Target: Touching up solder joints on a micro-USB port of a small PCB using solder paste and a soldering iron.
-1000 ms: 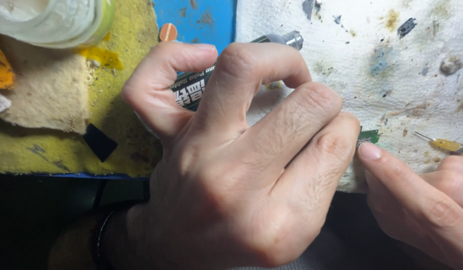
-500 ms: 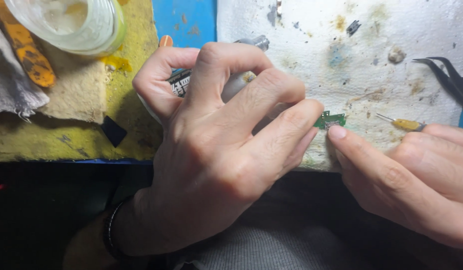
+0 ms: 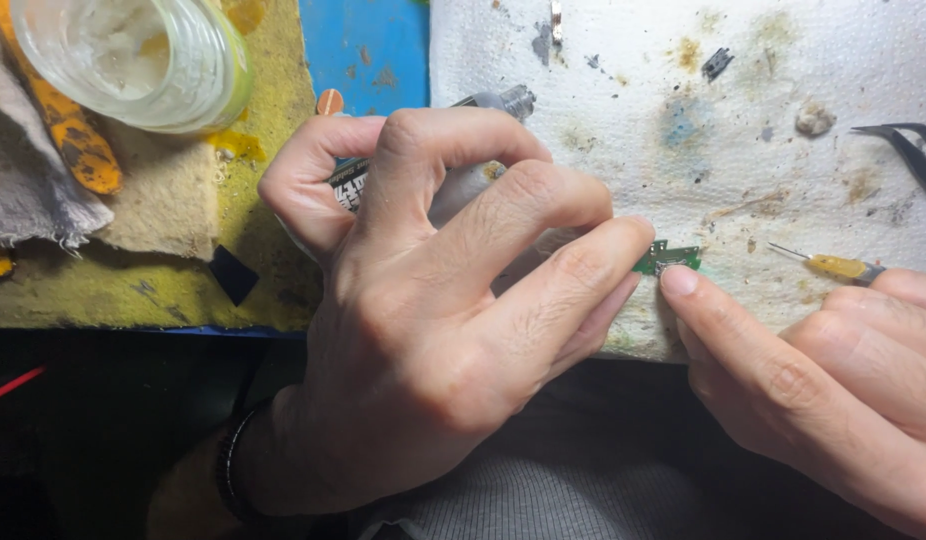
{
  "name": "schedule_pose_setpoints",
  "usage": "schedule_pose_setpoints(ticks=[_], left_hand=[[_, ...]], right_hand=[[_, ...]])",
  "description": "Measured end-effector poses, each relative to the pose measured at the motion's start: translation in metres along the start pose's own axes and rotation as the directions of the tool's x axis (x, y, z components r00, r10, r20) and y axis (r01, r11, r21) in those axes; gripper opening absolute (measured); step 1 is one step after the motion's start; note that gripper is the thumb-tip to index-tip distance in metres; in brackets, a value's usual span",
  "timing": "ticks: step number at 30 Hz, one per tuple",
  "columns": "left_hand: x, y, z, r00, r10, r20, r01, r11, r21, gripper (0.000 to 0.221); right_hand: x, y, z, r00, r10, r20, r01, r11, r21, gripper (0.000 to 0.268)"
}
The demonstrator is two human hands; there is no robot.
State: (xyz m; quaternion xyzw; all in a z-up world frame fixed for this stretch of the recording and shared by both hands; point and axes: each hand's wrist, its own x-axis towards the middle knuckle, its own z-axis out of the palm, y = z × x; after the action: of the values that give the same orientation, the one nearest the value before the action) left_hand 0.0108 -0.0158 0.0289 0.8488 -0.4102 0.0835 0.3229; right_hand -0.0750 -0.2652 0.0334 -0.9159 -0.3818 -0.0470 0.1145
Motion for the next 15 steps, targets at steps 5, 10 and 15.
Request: schedule_pose_setpoints(ticks=[5, 10, 15], left_hand=[[-0.0014, -0.0026, 0.0014, 1.000, 0.009, -0.005, -0.009, 1.000, -0.003, 0.012], [-0.0034, -0.0043, 0.0031, 0.999, 0.028, -0.023, -0.028, 0.999, 0.015, 0.011], [-0.0037, -0.0058, 0.0014, 0.999, 0.031, -0.024, -0.031, 0.999, -0.008, 0.013]], right_hand=[[-0.0046, -0.0016, 0.0036, 0.999, 0.050, -0.004, -0.050, 0.999, 0.003, 0.032], [-0.0050, 0.0001, 0.0021, 0.999, 0.028, 0.036, -0.027, 0.999, -0.027, 0.034], [-0.0054, 0.0037, 0.0047, 0.994, -0.098, 0.041, 0.103, 0.983, -0.155, 0.032]])
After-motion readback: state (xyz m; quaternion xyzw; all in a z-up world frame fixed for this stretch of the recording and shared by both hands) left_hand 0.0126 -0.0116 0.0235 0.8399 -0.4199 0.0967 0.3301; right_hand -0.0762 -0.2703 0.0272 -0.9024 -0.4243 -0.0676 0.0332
